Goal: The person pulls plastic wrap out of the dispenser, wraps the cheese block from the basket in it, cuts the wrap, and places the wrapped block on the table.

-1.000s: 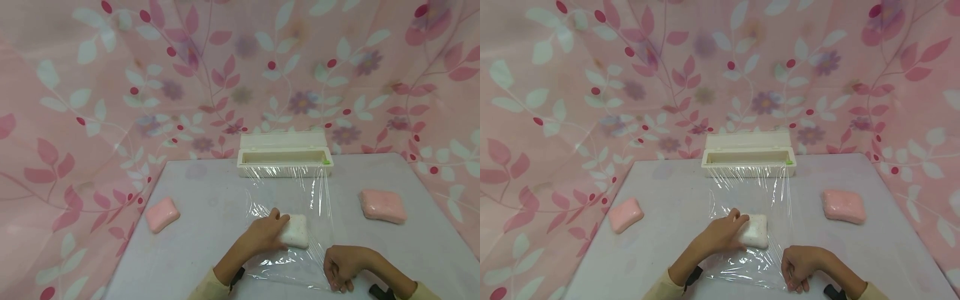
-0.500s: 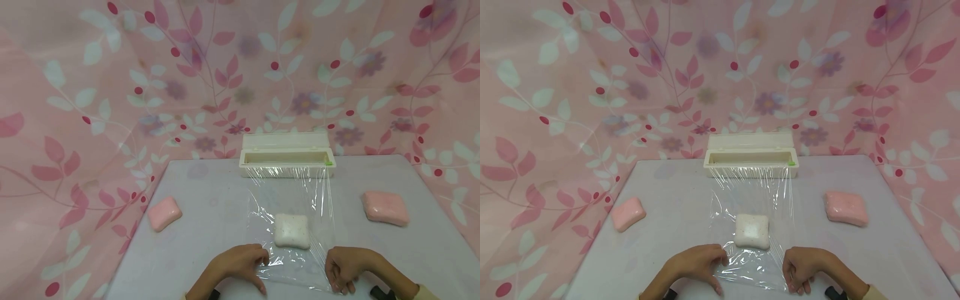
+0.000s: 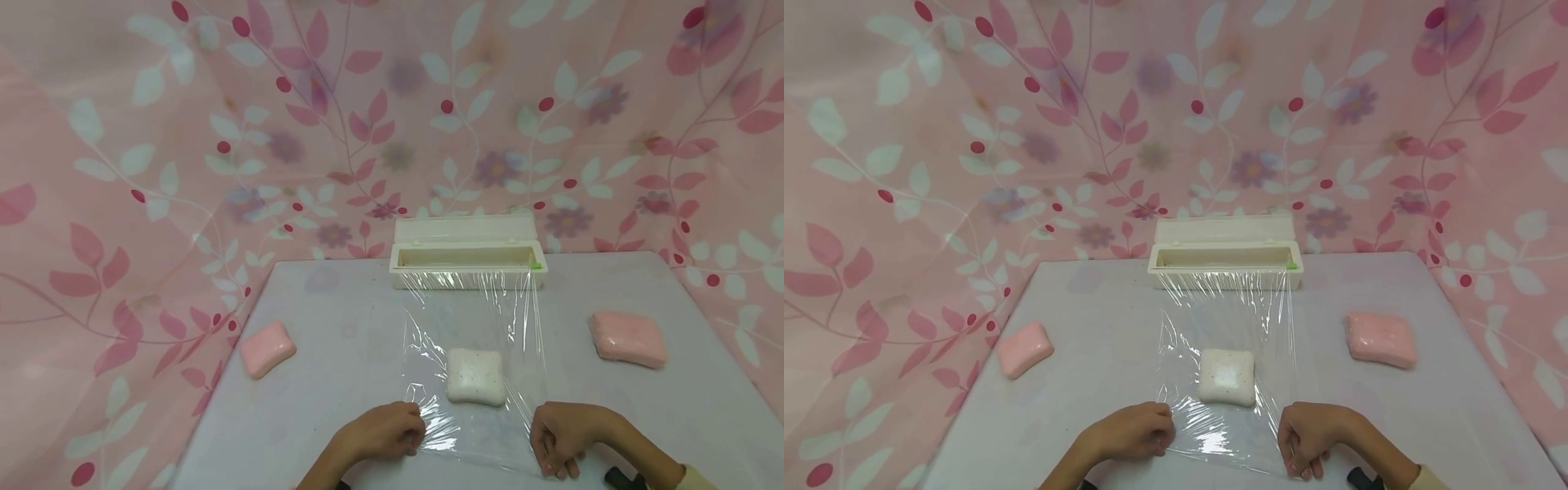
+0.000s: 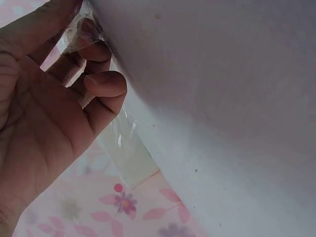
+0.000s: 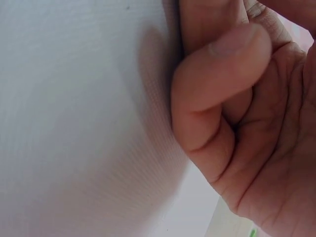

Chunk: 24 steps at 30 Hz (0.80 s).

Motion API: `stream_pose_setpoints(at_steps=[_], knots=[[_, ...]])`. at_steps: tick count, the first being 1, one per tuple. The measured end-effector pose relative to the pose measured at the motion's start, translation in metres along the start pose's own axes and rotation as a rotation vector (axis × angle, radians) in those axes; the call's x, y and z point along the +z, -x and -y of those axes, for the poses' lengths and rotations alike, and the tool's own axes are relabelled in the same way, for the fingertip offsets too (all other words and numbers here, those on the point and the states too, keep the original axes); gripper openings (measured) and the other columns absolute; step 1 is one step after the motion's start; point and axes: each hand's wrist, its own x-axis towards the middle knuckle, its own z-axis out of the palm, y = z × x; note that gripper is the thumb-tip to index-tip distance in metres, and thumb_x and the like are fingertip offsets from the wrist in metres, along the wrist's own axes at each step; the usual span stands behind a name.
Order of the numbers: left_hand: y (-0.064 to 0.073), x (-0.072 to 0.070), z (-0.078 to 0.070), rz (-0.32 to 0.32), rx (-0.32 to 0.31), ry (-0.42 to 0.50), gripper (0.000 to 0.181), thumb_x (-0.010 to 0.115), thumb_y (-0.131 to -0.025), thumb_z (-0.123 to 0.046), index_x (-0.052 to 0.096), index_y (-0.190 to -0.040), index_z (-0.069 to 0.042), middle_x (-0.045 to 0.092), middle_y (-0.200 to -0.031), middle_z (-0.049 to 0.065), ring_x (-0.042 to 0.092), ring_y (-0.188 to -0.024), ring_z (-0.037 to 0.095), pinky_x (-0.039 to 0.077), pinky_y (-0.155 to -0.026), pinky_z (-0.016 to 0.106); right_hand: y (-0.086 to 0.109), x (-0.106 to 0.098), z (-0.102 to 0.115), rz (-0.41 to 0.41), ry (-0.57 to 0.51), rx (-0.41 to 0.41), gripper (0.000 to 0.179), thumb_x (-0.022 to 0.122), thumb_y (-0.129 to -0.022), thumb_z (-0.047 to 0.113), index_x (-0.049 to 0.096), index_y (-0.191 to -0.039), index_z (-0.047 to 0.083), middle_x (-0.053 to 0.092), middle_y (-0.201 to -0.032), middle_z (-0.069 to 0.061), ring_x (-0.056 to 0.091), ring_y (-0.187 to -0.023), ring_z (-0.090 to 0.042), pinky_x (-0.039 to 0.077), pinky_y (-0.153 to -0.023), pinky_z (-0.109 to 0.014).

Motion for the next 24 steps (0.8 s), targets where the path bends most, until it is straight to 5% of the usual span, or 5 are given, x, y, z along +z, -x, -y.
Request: stream_pose_setpoints(at_steps=[7,16,24], knots=[[0.000,-0.007,0.004,-0.017,-0.014,0.118,0.022,0.079,-0.082,-0.014,0.058,-0.079,-0.022,0.047,-0.074,-0.018,0.043,-0.071,-0.005,0.035,-0.063,0.009,0.006,-0.007,0.001,0.015,0.011,-0.071,0.004,0.073,-0.081,-0.001,0.072,-0.081,0.003,0.070,-0.065,-0.002,0.061,-0.051,0.000,0.047,-0.044,-0.018],[-0.006,-0.043,0.015,-0.111,-0.035,0.405,0.012,0.068,-0.094,-0.013,0.059,-0.090,-0.020,0.056,-0.083,-0.015,0.054,-0.079,-0.001,0.048,-0.070,0.019,0.032,-0.034,0.028,-0.106,0.093,-0.270,0.007,0.067,-0.091,0.003,0.071,-0.091,0.008,0.068,-0.073,-0.002,0.060,-0.060,-0.001,0.052,-0.049,-0.027],[-0.030,-0.060,0.038,-0.178,-0.088,0.394,0.008,0.067,-0.096,-0.018,0.059,-0.094,-0.017,0.055,-0.081,-0.012,0.052,-0.075,0.004,0.047,-0.067,0.021,0.038,-0.069,0.034,-0.309,0.140,-0.318,0.007,0.061,-0.097,0.006,0.067,-0.095,0.008,0.060,-0.074,-0.021,0.061,-0.058,-0.019,0.053,-0.052,-0.037]])
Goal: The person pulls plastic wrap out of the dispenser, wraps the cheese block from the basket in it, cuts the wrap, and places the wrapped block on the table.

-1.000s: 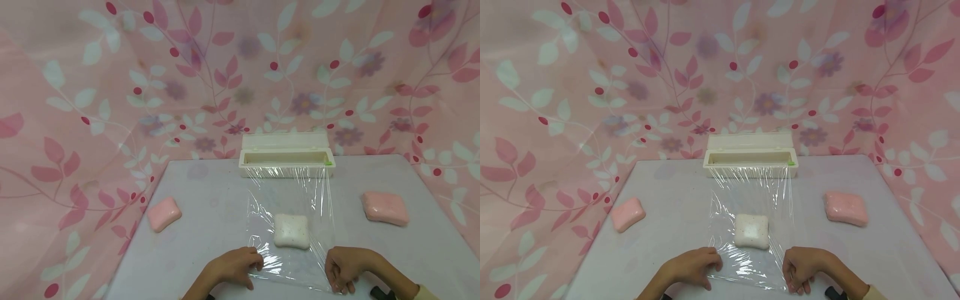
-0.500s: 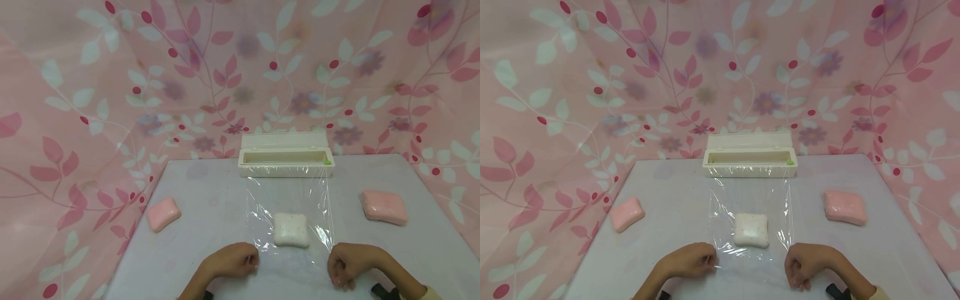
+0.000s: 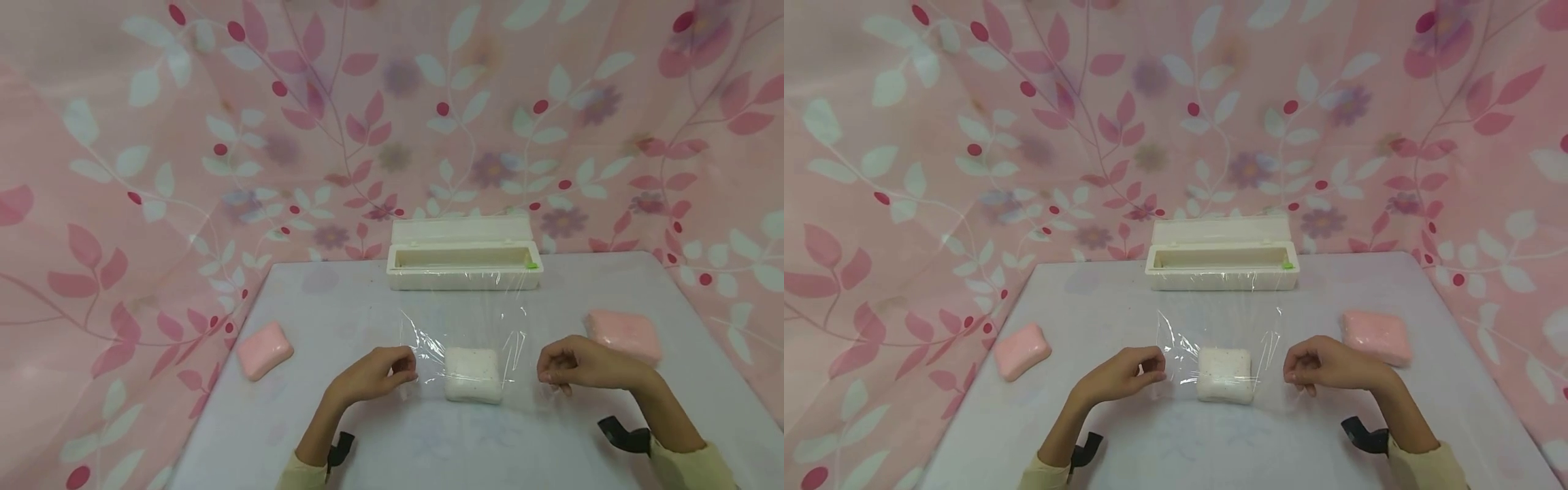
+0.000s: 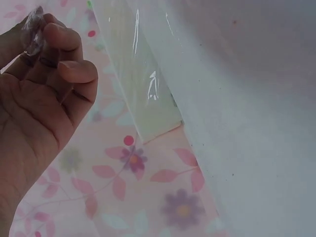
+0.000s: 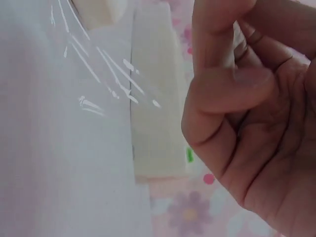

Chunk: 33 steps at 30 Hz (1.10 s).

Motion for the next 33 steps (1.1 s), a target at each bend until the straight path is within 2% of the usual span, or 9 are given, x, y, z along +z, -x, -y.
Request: stream_pose_setpoints(at_steps=[2,5,12,17,23,26,29,31,33], knots=[[-0.007,-0.003,0.005,-0.006,-0.006,-0.019,0.007,0.067,-0.096,-0.017,0.060,-0.095,-0.015,0.055,-0.080,-0.011,0.051,-0.073,0.005,0.047,-0.065,0.021,-0.002,-0.005,-0.006,-0.042,-0.004,0.015,0.007,0.060,-0.097,0.005,0.067,-0.096,0.004,0.058,-0.074,-0.026,0.060,-0.058,-0.024,0.054,-0.053,-0.039],[-0.018,-0.005,0.014,-0.013,-0.030,-0.035,0.006,0.066,-0.095,-0.015,0.060,-0.094,-0.013,0.055,-0.078,-0.009,0.051,-0.071,0.006,0.046,-0.062,0.022,-0.006,-0.010,-0.016,-0.131,0.034,0.054,0.009,0.061,-0.097,0.006,0.065,-0.095,-0.001,0.058,-0.072,-0.025,0.059,-0.058,-0.025,0.052,-0.054,-0.038],[-0.037,0.003,0.043,0.021,-0.112,-0.072,0.008,0.066,-0.096,-0.015,0.060,-0.091,-0.017,0.054,-0.075,-0.009,0.048,-0.068,0.005,0.043,-0.060,0.021,-0.023,-0.010,-0.042,-0.312,0.222,0.229,0.011,0.067,-0.094,0.013,0.067,-0.090,0.003,0.059,-0.066,-0.002,0.055,-0.059,-0.011,0.045,-0.053,-0.026],[-0.048,0.011,0.055,0.060,-0.135,-0.065,0.010,0.067,-0.094,-0.011,0.061,-0.086,-0.015,0.052,-0.072,-0.008,0.047,-0.067,0.005,0.040,-0.059,0.021,-0.033,-0.003,-0.054,-0.332,0.241,0.326,0.005,0.067,-0.091,0.008,0.066,-0.089,0.003,0.060,-0.068,-0.002,0.057,-0.059,-0.014,0.046,-0.054,-0.026],[-0.053,0.014,0.054,0.086,-0.148,-0.086,0.010,0.069,-0.090,-0.008,0.062,-0.085,-0.013,0.056,-0.073,-0.005,0.049,-0.068,0.007,0.042,-0.061,0.023,-0.035,0.003,-0.058,-0.315,0.253,0.337,0.006,0.068,-0.090,0.010,0.066,-0.089,0.004,0.061,-0.067,-0.002,0.057,-0.059,-0.015,0.046,-0.055,-0.027],[-0.051,0.014,0.047,0.009,-0.157,-0.212,0.007,0.070,-0.091,-0.011,0.064,-0.093,-0.011,0.057,-0.081,-0.004,0.052,-0.076,0.010,0.045,-0.068,0.025,-0.032,0.003,-0.048,-0.352,0.372,0.343,0.008,0.068,-0.093,0.016,0.069,-0.093,0.008,0.064,-0.075,0.002,0.058,-0.068,-0.014,0.047,-0.062,-0.030],[-0.043,0.014,0.023,-0.147,-0.206,-0.349,0.014,0.070,-0.092,-0.015,0.063,-0.103,-0.011,0.055,-0.089,-0.004,0.052,-0.083,0.011,0.046,-0.072,0.026,-0.025,0.004,-0.026,-0.464,0.536,0.342,0.011,0.067,-0.094,0.018,0.071,-0.101,0.010,0.067,-0.087,0.003,0.060,-0.080,-0.016,0.048,-0.070,-0.036],[-0.034,0.015,-0.001,-0.240,-0.228,-0.353,0.018,0.071,-0.092,-0.017,0.062,-0.106,-0.011,0.054,-0.089,-0.004,0.052,-0.081,0.012,0.047,-0.069,0.025,-0.020,0.007,-0.009,-0.561,0.618,0.326,0.014,0.066,-0.095,0.018,0.071,-0.106,0.010,0.068,-0.094,0.003,0.061,-0.085,-0.017,0.049,-0.072,-0.039],[-0.027,0.018,-0.025,-0.284,-0.203,-0.315,0.018,0.072,-0.091,-0.018,0.061,-0.104,-0.011,0.054,-0.086,-0.004,0.052,-0.076,0.011,0.046,-0.064,0.024,-0.019,0.015,0.007,-0.632,0.650,0.292,0.016,0.068,-0.094,0.014,0.070,-0.108,0.010,0.069,-0.094,0.003,0.063,-0.085,-0.018,0.050,-0.070,-0.039]])
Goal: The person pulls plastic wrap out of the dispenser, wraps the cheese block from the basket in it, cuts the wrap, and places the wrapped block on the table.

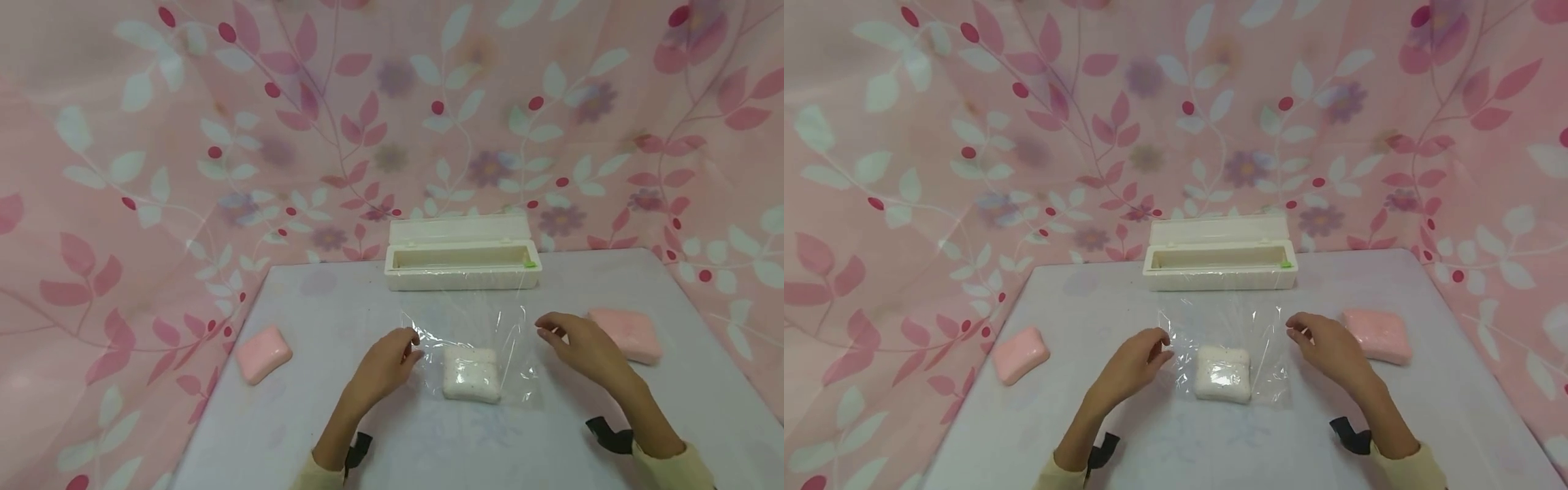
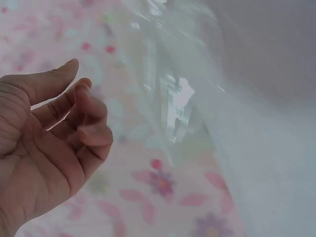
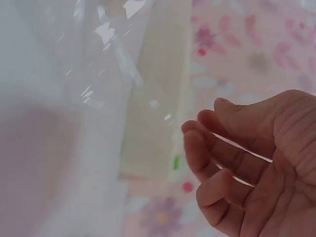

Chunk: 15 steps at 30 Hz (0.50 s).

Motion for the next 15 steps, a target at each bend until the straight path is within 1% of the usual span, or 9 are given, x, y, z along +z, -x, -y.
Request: stream_pose_setpoints(at_steps=[1,3,4,6,8,10,12,15], knots=[[0.005,-0.001,-0.009,-0.006,0.011,0.025,0.018,0.073,-0.091,-0.018,0.061,-0.102,-0.011,0.054,-0.085,-0.004,0.052,-0.074,0.010,0.045,-0.062,0.022,0.003,-0.001,0.009,-0.019,-0.006,-0.006,0.017,0.069,-0.093,0.014,0.069,-0.109,0.011,0.069,-0.093,0.004,0.063,-0.084,-0.017,0.049,-0.069,-0.037],[0.013,0.002,-0.021,0.006,0.035,0.058,0.020,0.075,-0.089,-0.020,0.059,-0.098,-0.012,0.055,-0.085,-0.003,0.052,-0.073,0.008,0.044,-0.061,0.020,0.008,0.003,0.025,-0.010,-0.027,-0.015,0.019,0.071,-0.091,0.016,0.067,-0.110,0.012,0.069,-0.089,0.007,0.062,-0.080,-0.013,0.049,-0.064,-0.032],[0.016,0.005,-0.025,0.017,0.040,0.061,0.022,0.076,-0.088,-0.021,0.058,-0.097,-0.012,0.055,-0.087,-0.003,0.052,-0.073,0.007,0.044,-0.061,0.019,0.010,0.007,0.033,0.012,-0.045,-0.016,0.021,0.072,-0.091,0.018,0.066,-0.110,0.012,0.068,-0.086,0.008,0.062,-0.077,-0.011,0.049,-0.062,-0.030],[0.020,0.015,-0.029,0.045,0.023,0.047,0.027,0.078,-0.086,-0.025,0.055,-0.095,-0.014,0.054,-0.091,-0.003,0.051,-0.073,0.005,0.042,-0.061,0.018,0.013,0.019,0.044,0.071,-0.082,-0.005,0.027,0.075,-0.089,0.022,0.062,-0.110,0.011,0.067,-0.084,0.008,0.060,-0.074,-0.008,0.047,-0.059,-0.027],[0.021,0.025,-0.028,0.071,0.002,0.042,0.033,0.081,-0.083,-0.027,0.054,-0.095,-0.013,0.053,-0.094,-0.003,0.049,-0.073,0.005,0.041,-0.062,0.018,0.015,0.033,0.049,0.123,-0.109,0.023,0.035,0.078,-0.086,0.029,0.059,-0.109,0.011,0.065,-0.083,0.008,0.058,-0.071,-0.006,0.047,-0.058,-0.026],[0.020,0.034,-0.025,0.097,-0.021,0.052,0.037,0.083,-0.080,-0.028,0.054,-0.096,-0.012,0.051,-0.096,-0.004,0.047,-0.072,0.006,0.041,-0.062,0.019,0.016,0.046,0.050,0.152,-0.132,0.035,0.043,0.081,-0.081,0.033,0.055,-0.109,0.011,0.065,-0.083,0.007,0.057,-0.069,-0.005,0.046,-0.059,-0.027],[0.018,0.042,-0.021,0.128,-0.033,0.069,0.040,0.085,-0.078,-0.028,0.053,-0.096,-0.012,0.049,-0.097,-0.004,0.046,-0.072,0.007,0.041,-0.062,0.020,0.016,0.058,0.047,0.171,-0.138,0.035,0.051,0.084,-0.077,0.036,0.052,-0.109,0.012,0.064,-0.084,0.005,0.055,-0.068,-0.005,0.046,-0.060,-0.027],[0.015,0.052,-0.015,0.176,-0.038,0.071,0.042,0.086,-0.076,-0.026,0.052,-0.096,-0.012,0.049,-0.094,-0.004,0.045,-0.072,0.007,0.041,-0.063,0.020,0.017,0.073,0.042,0.200,-0.128,0.019,0.063,0.088,-0.070,0.038,0.048,-0.110,0.011,0.064,-0.086,0.003,0.052,-0.066,-0.006,0.044,-0.059,-0.027]])
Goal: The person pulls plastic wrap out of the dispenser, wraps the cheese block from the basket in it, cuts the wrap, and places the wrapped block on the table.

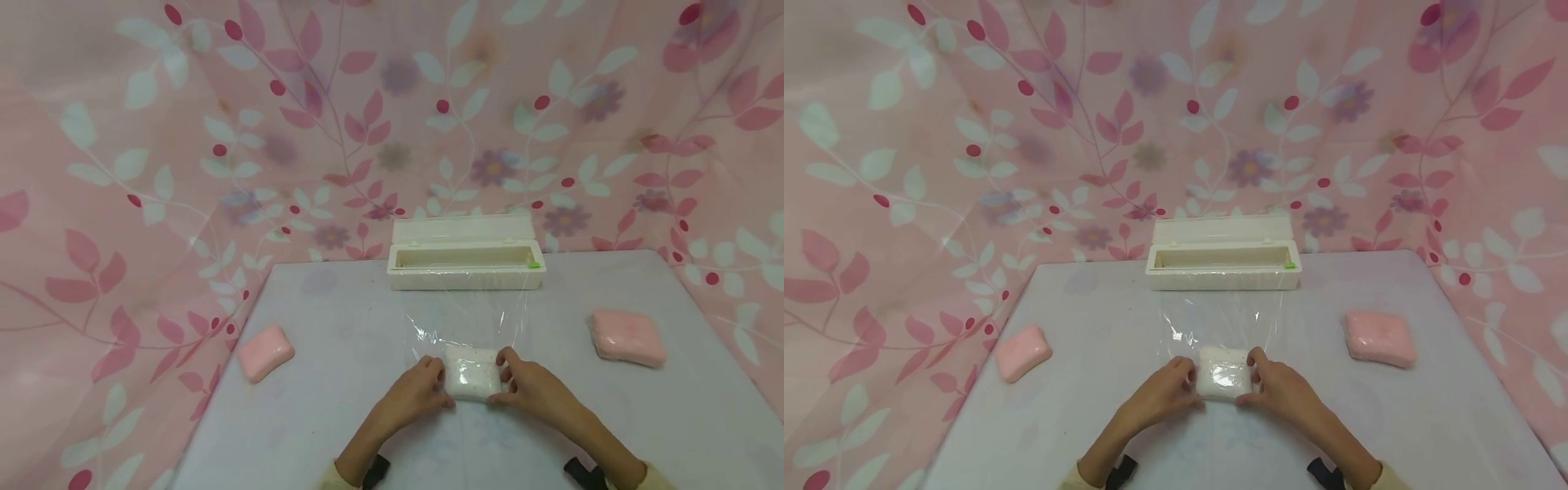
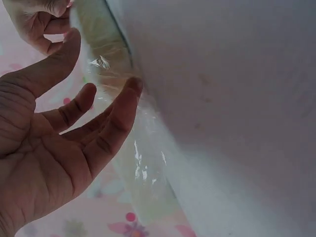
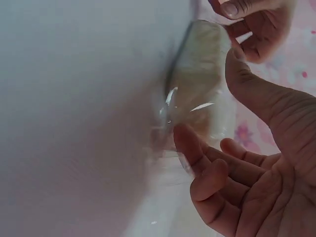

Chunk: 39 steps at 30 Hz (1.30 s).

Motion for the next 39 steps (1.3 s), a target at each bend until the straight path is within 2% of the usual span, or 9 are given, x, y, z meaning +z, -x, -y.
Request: stream_pose_setpoints(at_steps=[6,11,14,18,22,27,31,36,39], knots=[[-0.010,0.005,0.003,0.053,0.043,-0.087,0.046,0.089,-0.072,-0.016,0.052,-0.098,-0.010,0.050,-0.092,-0.003,0.045,-0.073,0.008,0.041,-0.063,0.021,-0.004,0.017,-0.004,-0.031,0.049,0.011,0.076,0.095,-0.059,0.027,0.045,-0.114,0.010,0.057,-0.081,0.005,0.047,-0.064,-0.008,0.040,-0.055,-0.025],[-0.014,0.006,0.005,0.027,0.120,-0.153,0.035,0.079,-0.077,-0.005,0.050,-0.097,-0.008,0.048,-0.087,-0.002,0.045,-0.070,0.009,0.040,-0.061,0.020,-0.004,0.018,-0.005,-0.067,0.064,-0.035,0.069,0.092,-0.063,0.018,0.046,-0.114,0.009,0.058,-0.082,0.005,0.048,-0.063,-0.005,0.041,-0.055,-0.024],[-0.014,0.002,0.007,0.036,0.128,-0.067,0.028,0.072,-0.080,-0.003,0.049,-0.095,-0.009,0.046,-0.083,-0.004,0.043,-0.069,0.007,0.038,-0.059,0.019,-0.004,0.010,-0.007,-0.043,0.010,-0.068,0.064,0.089,-0.069,0.018,0.045,-0.115,0.010,0.064,-0.088,0.002,0.051,-0.063,-0.003,0.044,-0.056,-0.023],[-0.018,-0.012,0.011,0.080,0.115,0.132,0.025,0.070,-0.087,-0.007,0.049,-0.100,-0.010,0.051,-0.081,-0.004,0.045,-0.068,0.005,0.040,-0.057,0.019,-0.008,-0.009,-0.009,0.012,-0.125,-0.085,0.059,0.085,-0.077,0.022,0.043,-0.117,0.008,0.069,-0.095,-0.005,0.058,-0.067,-0.004,0.048,-0.057,-0.025],[-0.030,-0.031,0.013,0.087,0.128,0.255,0.026,0.068,-0.093,-0.014,0.048,-0.108,-0.010,0.059,-0.092,-0.003,0.056,-0.074,0.004,0.047,-0.062,0.020,-0.021,-0.030,-0.010,0.028,-0.203,-0.072,0.057,0.081,-0.083,0.031,0.044,-0.118,0.005,0.070,-0.099,-0.009,0.064,-0.077,-0.011,0.050,-0.061,-0.028],[-0.054,-0.044,0.015,0.034,0.128,0.272,0.023,0.065,-0.096,-0.019,0.047,-0.109,-0.010,0.064,-0.098,-0.001,0.060,-0.082,0.006,0.049,-0.069,0.023,-0.042,-0.047,-0.014,0.042,-0.234,-0.042,0.051,0.073,-0.090,0.034,0.042,-0.120,0.005,0.071,-0.096,-0.007,0.065,-0.078,-0.020,0.050,-0.062,-0.030],[-0.073,-0.046,0.016,-0.018,0.074,0.288,0.019,0.060,-0.100,-0.022,0.047,-0.108,-0.010,0.067,-0.090,0.004,0.057,-0.072,0.008,0.047,-0.062,0.024,-0.060,-0.053,-0.017,0.000,-0.244,-0.045,0.044,0.065,-0.096,0.032,0.042,-0.118,0.003,0.071,-0.086,-0.009,0.064,-0.074,-0.029,0.048,-0.059,-0.031],[-0.094,-0.042,0.019,-0.109,0.011,0.327,0.013,0.054,-0.102,-0.021,0.049,-0.106,-0.009,0.070,-0.091,0.011,0.049,-0.059,0.009,0.041,-0.051,0.024,-0.082,-0.051,-0.024,-0.079,-0.233,-0.071,0.042,0.064,-0.097,0.032,0.041,-0.117,0.002,0.068,-0.076,-0.011,0.057,-0.064,-0.024,0.043,-0.054,-0.030],[-0.105,-0.039,0.021,-0.186,-0.019,0.325,0.012,0.053,-0.102,-0.021,0.051,-0.104,-0.009,0.067,-0.083,0.006,0.049,-0.058,0.008,0.040,-0.049,0.023,-0.091,-0.048,-0.027,-0.096,-0.239,-0.063,0.046,0.067,-0.095,0.031,0.040,-0.118,0.001,0.066,-0.073,-0.011,0.054,-0.061,-0.020,0.042,-0.053,-0.030]])
